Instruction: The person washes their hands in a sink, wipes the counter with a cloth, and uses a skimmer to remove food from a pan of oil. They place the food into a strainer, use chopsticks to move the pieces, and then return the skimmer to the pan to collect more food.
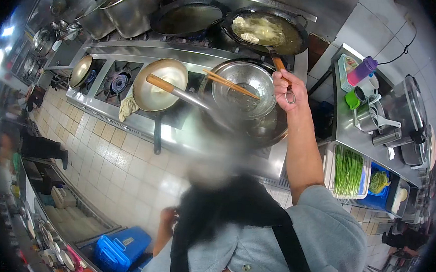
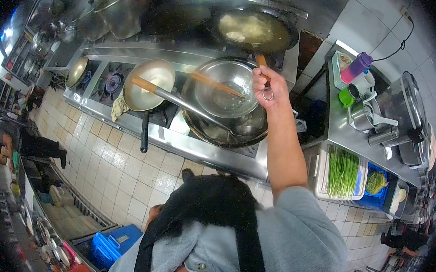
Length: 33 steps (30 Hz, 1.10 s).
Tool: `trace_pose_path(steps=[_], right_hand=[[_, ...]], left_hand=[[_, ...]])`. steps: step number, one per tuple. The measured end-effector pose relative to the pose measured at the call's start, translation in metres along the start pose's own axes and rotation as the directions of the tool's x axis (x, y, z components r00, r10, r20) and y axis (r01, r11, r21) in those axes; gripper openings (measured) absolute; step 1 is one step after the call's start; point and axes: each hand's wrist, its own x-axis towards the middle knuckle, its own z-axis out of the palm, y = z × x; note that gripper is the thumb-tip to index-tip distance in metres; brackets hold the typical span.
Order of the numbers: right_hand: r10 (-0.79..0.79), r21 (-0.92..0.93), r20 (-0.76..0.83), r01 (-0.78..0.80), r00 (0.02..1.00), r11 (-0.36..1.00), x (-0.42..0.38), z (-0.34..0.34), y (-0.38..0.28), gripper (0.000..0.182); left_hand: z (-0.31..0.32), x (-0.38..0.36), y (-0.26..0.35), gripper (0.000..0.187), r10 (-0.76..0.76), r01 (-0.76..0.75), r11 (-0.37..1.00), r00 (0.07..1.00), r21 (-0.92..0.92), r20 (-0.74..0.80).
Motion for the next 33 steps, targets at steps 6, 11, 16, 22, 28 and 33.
trace_pose_path(steps=[6,11,16,22,28,33], right_hand=[[-0.018,0.180,0.078,0.004,0.997,0.984,-0.005,0.000,0.000,0.006],[-0.067,0.127,0.012,0.065,0.998,0.990,-0.002,-0.002,0.003,0.006],[-0.159,-0.210,-0.099,0.136,0.982,0.968,-0.009,0.008,0.000,0.009],[-0.306,-0.538,-0.195,0.159,0.932,0.828,-0.018,0.012,0.002,0.010],[-0.366,-0.711,-0.219,0.109,0.904,0.695,-0.031,0.016,-0.004,0.018],[-0.450,-0.784,-0.204,0.130,0.869,0.607,-0.042,0.018,-0.009,0.029]], left_hand=[[-0.009,0.029,-0.039,0.019,0.224,-0.234,0.965,0.970,0.122,0.092],[0.004,-0.018,0.032,0.018,-0.051,0.049,0.997,0.998,-0.058,-0.038],[0.001,-0.006,0.021,0.017,-0.036,0.038,0.998,0.999,0.051,-0.034],[-0.003,-0.017,0.032,0.016,0.006,-0.005,0.976,1.000,0.220,-0.002],[-0.010,0.007,0.000,0.018,0.221,-0.230,0.939,0.973,0.256,0.064],[-0.003,0.000,0.018,0.020,-0.091,0.090,0.995,0.995,-0.035,-0.028]])
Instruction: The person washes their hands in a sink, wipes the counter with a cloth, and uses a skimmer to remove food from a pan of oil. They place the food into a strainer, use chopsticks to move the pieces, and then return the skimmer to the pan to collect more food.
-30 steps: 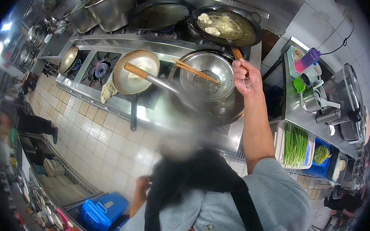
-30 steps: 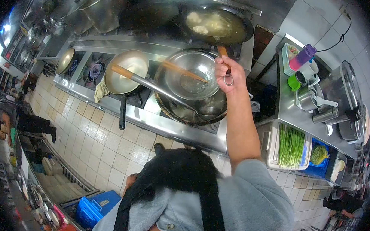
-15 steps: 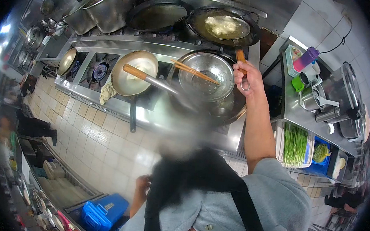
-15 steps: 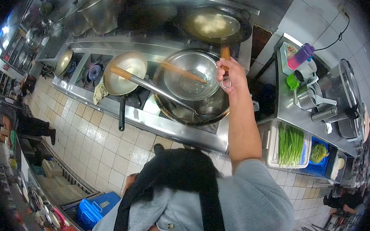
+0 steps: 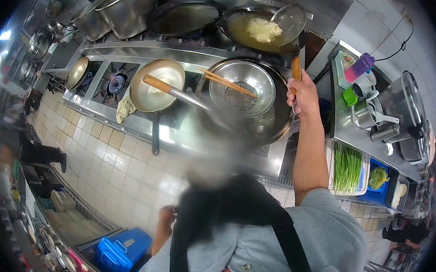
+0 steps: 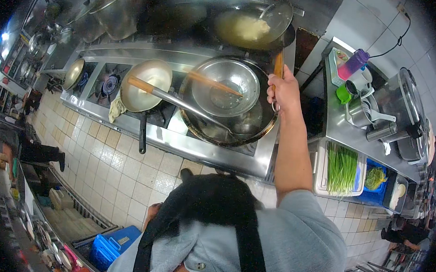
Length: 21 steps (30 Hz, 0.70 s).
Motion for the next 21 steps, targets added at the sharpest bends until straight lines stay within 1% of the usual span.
trace_pose_path(steps=[1,2,4,5,6,7,8,9,10,11,12,13,14,16,17,19,20,21], right_hand=[[-0.033,-0.035,-0.007,0.033,0.999,0.999,-0.002,-0.001,-0.002,0.036],[-0.033,-0.035,-0.007,0.033,0.999,0.999,-0.003,-0.002,-0.004,0.036],[-0.082,-0.109,-0.071,0.074,0.994,0.991,-0.006,-0.004,-0.007,0.049],[-0.082,-0.109,-0.072,0.074,0.994,0.991,-0.006,-0.005,-0.009,0.049],[-0.097,-0.152,-0.090,0.083,0.991,0.985,-0.006,-0.007,-0.011,0.056],[-0.114,-0.194,-0.106,0.092,0.988,0.977,-0.006,-0.009,-0.012,0.064],[-0.114,-0.195,-0.105,0.092,0.988,0.977,-0.005,-0.010,-0.012,0.064],[-0.129,-0.209,-0.108,0.104,0.986,0.972,-0.003,-0.012,-0.010,0.059],[-0.144,-0.223,-0.111,0.117,0.983,0.968,-0.001,-0.013,-0.010,0.055],[-0.145,-0.223,-0.111,0.118,0.983,0.968,-0.001,-0.012,-0.010,0.055],[-0.135,-0.203,-0.121,0.108,0.983,0.973,-0.001,-0.009,-0.010,0.047],[-0.123,-0.182,-0.131,0.098,0.984,0.978,-0.001,-0.007,-0.011,0.040],[-0.124,-0.182,-0.130,0.100,0.984,0.978,0.000,-0.008,-0.009,0.040],[-0.002,-0.093,-0.066,-0.004,0.998,0.996,0.005,-0.009,-0.004,0.023],[-0.003,-0.092,-0.066,-0.003,0.998,0.996,0.006,-0.008,-0.002,0.023],[0.047,0.039,-0.013,-0.046,0.999,0.998,0.007,-0.003,0.001,0.020],[0.047,0.039,-0.013,-0.046,0.999,0.998,0.008,-0.001,0.003,0.020],[0.073,0.112,0.013,-0.074,0.997,0.991,0.011,0.001,0.005,0.019]], left_hand=[[0.000,0.001,-0.001,0.020,0.000,0.000,1.000,1.000,0.000,0.000],[-0.002,0.004,-0.003,0.020,0.008,-0.008,1.000,1.000,0.011,0.008],[-0.007,0.020,-0.020,0.020,0.016,-0.017,1.000,1.000,0.022,0.017],[-0.011,0.033,-0.035,0.020,0.123,-0.127,0.989,0.990,0.070,0.068],[-0.010,0.032,-0.034,0.021,0.224,-0.238,0.965,0.967,0.111,0.124],[-0.008,0.031,-0.032,0.021,0.224,-0.237,0.965,0.967,0.111,0.124],[-0.005,0.030,-0.030,0.020,0.138,-0.140,0.989,0.989,0.039,0.059],[-0.002,0.022,-0.020,0.020,0.046,-0.046,0.998,0.999,-0.039,0.001],[-0.003,0.019,-0.015,0.020,0.048,-0.047,0.998,0.999,-0.040,0.001],[-0.004,0.016,-0.011,0.020,0.064,-0.065,0.997,0.997,0.033,0.032],[-0.003,0.014,-0.009,0.020,0.078,-0.084,0.991,0.995,0.106,0.063],[-0.003,0.015,-0.010,0.020,0.079,-0.085,0.991,0.995,0.105,0.063],[-0.003,0.017,-0.013,0.021,0.089,-0.096,0.990,0.994,0.102,0.068],[-0.004,0.021,-0.019,0.022,0.110,-0.117,0.989,0.991,0.094,0.075],[-0.004,0.023,-0.021,0.022,0.120,-0.127,0.988,0.990,0.090,0.080],[-0.002,0.020,-0.018,0.023,0.130,-0.137,0.987,0.988,0.086,0.084],[-0.001,0.018,-0.016,0.023,0.067,-0.070,0.997,0.996,0.042,0.053],[0.000,0.015,-0.014,0.023,0.003,-0.003,1.000,1.000,-0.003,0.024]])
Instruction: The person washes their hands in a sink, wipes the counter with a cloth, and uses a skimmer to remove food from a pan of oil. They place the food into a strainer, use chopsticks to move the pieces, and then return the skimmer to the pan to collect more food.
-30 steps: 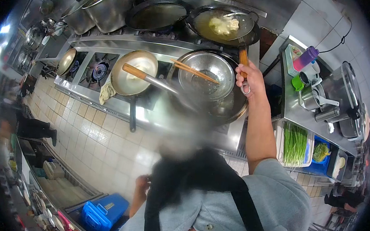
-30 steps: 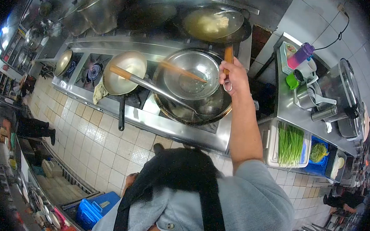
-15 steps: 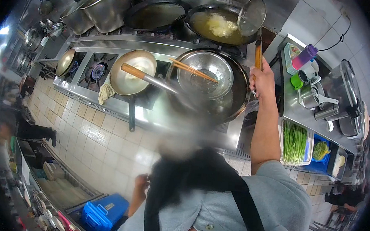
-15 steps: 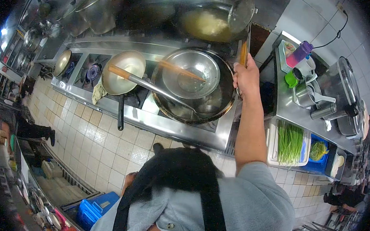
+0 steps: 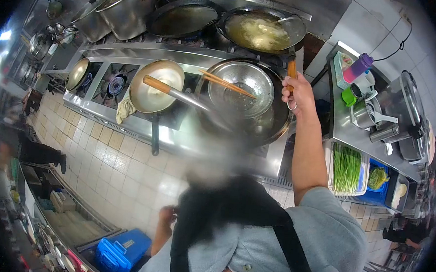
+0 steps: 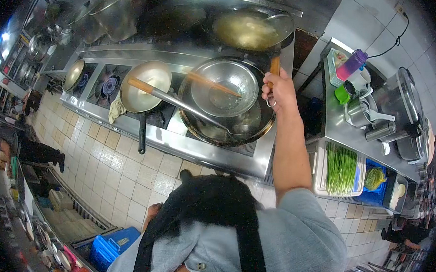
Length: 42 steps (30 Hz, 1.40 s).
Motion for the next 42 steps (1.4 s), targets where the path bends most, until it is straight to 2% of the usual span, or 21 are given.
trace_pose_path(steps=[1,3,7,9,13,15,22,24,27,30,31,32,33,36,38,39,42], right_hand=[[0.028,0.073,0.025,-0.029,0.999,0.997,0.003,0.001,0.002,0.017],[0.035,0.101,0.046,-0.040,0.998,0.994,0.009,0.002,0.007,0.013],[0.070,0.208,0.095,-0.089,0.993,0.974,0.019,0.008,0.013,0.010],[0.074,0.237,0.127,-0.103,0.989,0.966,0.024,0.010,0.017,0.010],[0.087,0.299,0.194,-0.143,0.977,0.944,0.034,0.012,0.026,0.011],[0.088,0.329,0.213,-0.156,0.973,0.931,0.035,0.012,0.028,0.011],[0.085,0.424,0.311,-0.218,0.947,0.879,0.022,0.009,0.021,0.013],[0.084,0.429,0.324,-0.225,0.943,0.875,0.016,0.006,0.019,0.014],[0.088,0.387,0.314,-0.212,0.945,0.898,0.004,0.005,0.012,0.015],[0.058,0.306,0.246,-0.134,0.968,0.942,-0.012,0.008,0.005,0.021],[0.049,0.229,0.221,-0.100,0.974,0.968,-0.015,0.008,0.003,0.025],[0.037,0.150,0.197,-0.067,0.980,0.986,-0.017,0.008,0.002,0.030],[0.038,0.150,0.195,-0.068,0.980,0.986,-0.018,0.009,0.002,0.030],[0.013,0.047,0.142,-0.020,0.990,0.999,-0.023,0.010,-0.001,0.036],[-0.006,-0.064,0.078,0.011,0.997,0.998,-0.026,0.012,-0.006,0.033],[-0.006,-0.064,0.078,0.011,0.997,0.998,-0.026,0.013,-0.007,0.033],[-0.061,-0.110,0.026,0.064,0.998,0.992,-0.025,0.012,-0.007,0.032]], left_hand=[[-0.001,0.002,-0.003,0.023,0.000,0.000,1.000,1.000,0.000,-0.001],[-0.003,0.006,-0.006,0.023,0.058,-0.060,0.995,0.998,0.085,0.021],[0.002,-0.011,0.007,0.021,0.066,-0.067,0.990,0.998,0.123,0.010],[0.005,-0.017,0.013,0.019,-0.022,0.023,0.999,0.999,0.049,-0.029],[0.006,-0.020,0.010,0.019,-0.006,0.011,0.996,0.999,0.086,-0.053],[0.005,-0.019,0.005,0.020,0.063,-0.064,0.996,0.998,0.065,0.014],[0.002,-0.004,-0.012,0.021,0.076,-0.079,0.988,0.997,0.130,0.032],[0.001,-0.003,-0.017,0.020,0.183,-0.188,0.973,0.982,0.136,0.047],[-0.001,0.004,-0.020,0.021,0.180,-0.187,0.972,0.982,0.145,0.061],[-0.003,0.006,-0.019,0.022,0.177,-0.188,0.969,0.981,0.158,0.082],[-0.002,0.005,-0.016,0.022,0.177,-0.188,0.969,0.981,0.159,0.083],[-0.001,0.003,-0.011,0.021,0.096,-0.098,0.992,0.995,0.077,0.033],[0.000,-0.001,-0.005,0.021,0.009,-0.009,1.000,1.000,-0.008,-0.009],[0.007,-0.013,0.012,0.021,-0.034,0.032,0.999,0.998,-0.024,-0.058],[0.007,-0.014,0.015,0.021,-0.019,0.021,0.999,0.998,0.027,-0.055],[0.007,-0.014,0.015,0.020,-0.005,0.009,0.997,0.999,0.079,-0.054],[0.003,-0.009,0.005,0.019,0.041,-0.040,0.997,0.999,0.059,-0.014]])
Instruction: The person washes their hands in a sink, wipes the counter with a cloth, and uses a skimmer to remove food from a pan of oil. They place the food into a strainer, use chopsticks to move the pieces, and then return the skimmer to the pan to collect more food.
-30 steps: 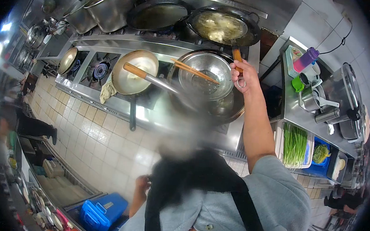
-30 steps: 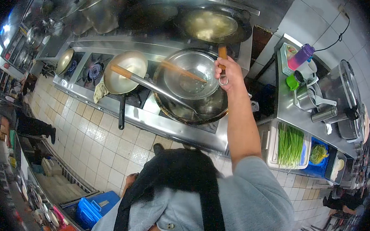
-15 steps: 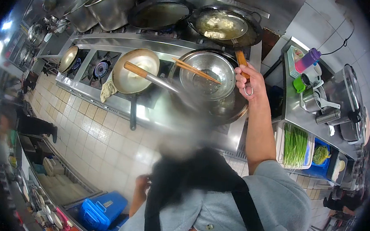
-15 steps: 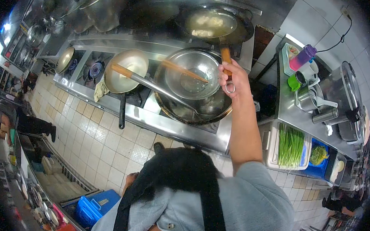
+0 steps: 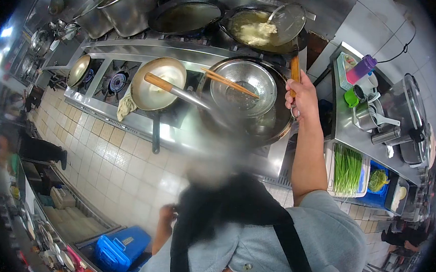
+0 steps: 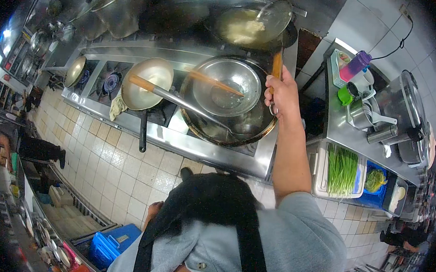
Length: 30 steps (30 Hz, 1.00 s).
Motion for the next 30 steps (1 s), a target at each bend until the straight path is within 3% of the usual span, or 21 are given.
trace_pose_path(steps=[4,6,7,9,10,12,13,15,16,18,19,24,30], right_hand=[[-0.053,-0.013,-0.045,0.052,0.998,0.999,0.005,-0.003,0.002,0.032],[-0.066,-0.021,-0.059,0.065,0.996,0.998,0.004,-0.002,0.001,0.030],[-0.057,-0.016,-0.070,0.056,0.996,0.998,0.004,-0.001,0.000,0.028],[-0.049,-0.012,-0.082,0.048,0.995,0.999,0.003,0.000,0.000,0.026],[-0.038,-0.009,-0.078,0.037,0.996,0.999,0.004,0.001,0.001,0.025],[-0.026,-0.008,-0.075,0.025,0.997,1.000,0.004,0.003,0.002,0.025],[0.007,0.028,-0.057,-0.006,0.998,1.000,0.005,0.004,0.002,0.022],[0.039,0.063,-0.039,-0.036,0.999,0.997,0.006,0.007,0.002,0.020],[0.060,0.116,-0.020,-0.058,0.998,0.992,0.006,0.008,0.001,0.017],[0.081,0.169,-0.002,-0.080,0.997,0.982,0.009,0.009,0.001,0.014],[0.107,0.237,0.031,-0.111,0.994,0.965,0.011,0.009,0.001,0.013],[0.133,0.407,0.139,-0.180,0.981,0.896,0.025,0.005,0.004,0.012],[0.165,0.642,0.347,-0.362,0.923,0.676,0.047,-0.005,0.015,0.008]], left_hand=[[0.000,-0.006,0.001,0.018,0.081,-0.083,0.995,0.996,0.056,0.035],[-0.001,-0.027,0.020,0.018,0.232,-0.247,0.913,0.969,0.324,0.085],[0.000,-0.024,0.018,0.018,0.232,-0.247,0.913,0.969,0.324,0.085],[0.001,-0.012,0.008,0.018,-0.061,0.060,0.994,0.998,-0.086,-0.003],[0.000,-0.003,-0.003,0.018,-0.061,0.060,0.995,0.998,-0.086,-0.003],[-0.004,0.010,-0.023,0.018,0.177,-0.184,0.978,0.981,0.101,0.081],[-0.002,0.001,-0.011,0.018,0.177,-0.185,0.978,0.981,0.101,0.083],[0.003,-0.016,0.014,0.019,-0.028,0.027,0.998,0.999,-0.054,-0.023],[0.001,-0.010,0.008,0.019,-0.027,0.025,0.998,0.999,-0.054,-0.022],[-0.003,0.000,-0.004,0.020,0.212,-0.226,0.962,0.972,0.154,0.107],[-0.002,0.000,-0.003,0.020,0.212,-0.227,0.961,0.971,0.155,0.108],[0.003,-0.011,0.021,0.020,-0.081,0.081,0.997,0.996,-0.007,0.022],[0.002,0.006,-0.001,0.018,-0.006,0.007,0.999,1.000,-0.041,0.025]])
